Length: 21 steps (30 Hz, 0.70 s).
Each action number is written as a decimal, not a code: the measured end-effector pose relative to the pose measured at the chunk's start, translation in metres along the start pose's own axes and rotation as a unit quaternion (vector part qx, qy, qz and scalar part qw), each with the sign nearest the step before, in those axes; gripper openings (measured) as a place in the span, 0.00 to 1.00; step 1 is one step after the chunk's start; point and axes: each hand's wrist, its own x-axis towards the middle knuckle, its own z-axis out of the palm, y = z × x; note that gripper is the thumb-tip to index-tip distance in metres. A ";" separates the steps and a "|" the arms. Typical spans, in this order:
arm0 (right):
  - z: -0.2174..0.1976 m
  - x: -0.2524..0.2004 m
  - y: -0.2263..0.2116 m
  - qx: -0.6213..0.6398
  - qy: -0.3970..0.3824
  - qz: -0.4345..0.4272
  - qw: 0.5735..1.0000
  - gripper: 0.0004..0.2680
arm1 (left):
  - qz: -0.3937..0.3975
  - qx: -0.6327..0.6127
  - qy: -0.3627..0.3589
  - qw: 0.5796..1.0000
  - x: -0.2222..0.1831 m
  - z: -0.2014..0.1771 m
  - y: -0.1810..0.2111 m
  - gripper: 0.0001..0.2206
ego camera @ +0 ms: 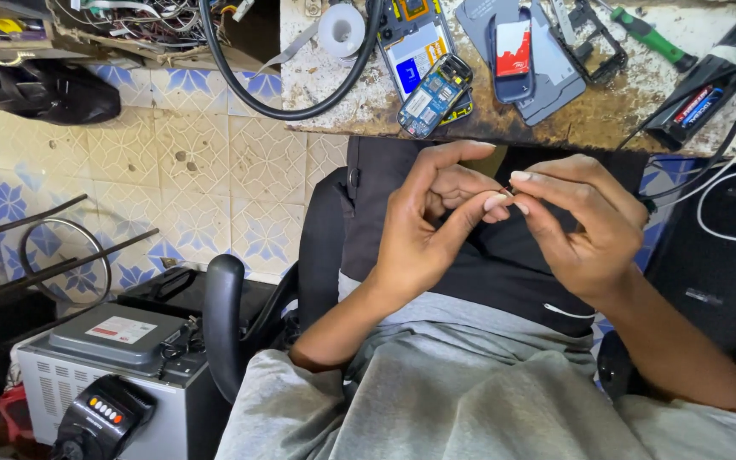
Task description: A person is performing precision repair on a mobile phone motherboard using a soldering iron, tweezers, and solder paste.
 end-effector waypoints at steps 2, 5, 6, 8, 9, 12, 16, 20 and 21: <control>0.000 0.000 0.000 0.000 -0.003 0.003 1.000 0.05 | -0.004 -0.012 0.008 1.000 -0.001 0.000 0.000 0.17; 0.000 0.001 0.000 0.013 -0.011 0.011 1.000 0.05 | -0.006 0.011 0.013 1.000 -0.001 -0.003 0.000 0.16; 0.000 0.001 0.000 0.017 -0.016 0.026 0.999 0.05 | -0.007 0.011 0.004 1.000 -0.001 -0.004 -0.002 0.16; 0.000 0.001 0.000 0.021 -0.021 0.045 0.999 0.06 | -0.011 0.009 -0.003 1.000 -0.002 -0.007 -0.003 0.16; 0.001 0.001 0.000 0.032 -0.029 0.056 0.998 0.06 | -0.015 0.019 -0.015 1.000 -0.003 -0.008 -0.003 0.17; 0.001 0.003 0.001 0.059 -0.044 0.089 0.993 0.05 | -0.031 0.028 -0.031 0.999 -0.005 -0.012 -0.002 0.18; 0.006 0.000 0.002 0.084 -0.033 0.130 0.987 0.06 | -0.047 0.032 -0.021 0.998 -0.006 -0.014 0.000 0.18; 0.013 -0.003 0.002 0.094 0.005 0.136 0.986 0.05 | -0.087 0.013 -0.018 0.996 -0.004 -0.018 -0.003 0.13; 0.013 -0.005 0.004 0.086 0.011 0.131 0.988 0.06 | -0.099 0.013 -0.023 0.995 -0.004 -0.018 -0.003 0.11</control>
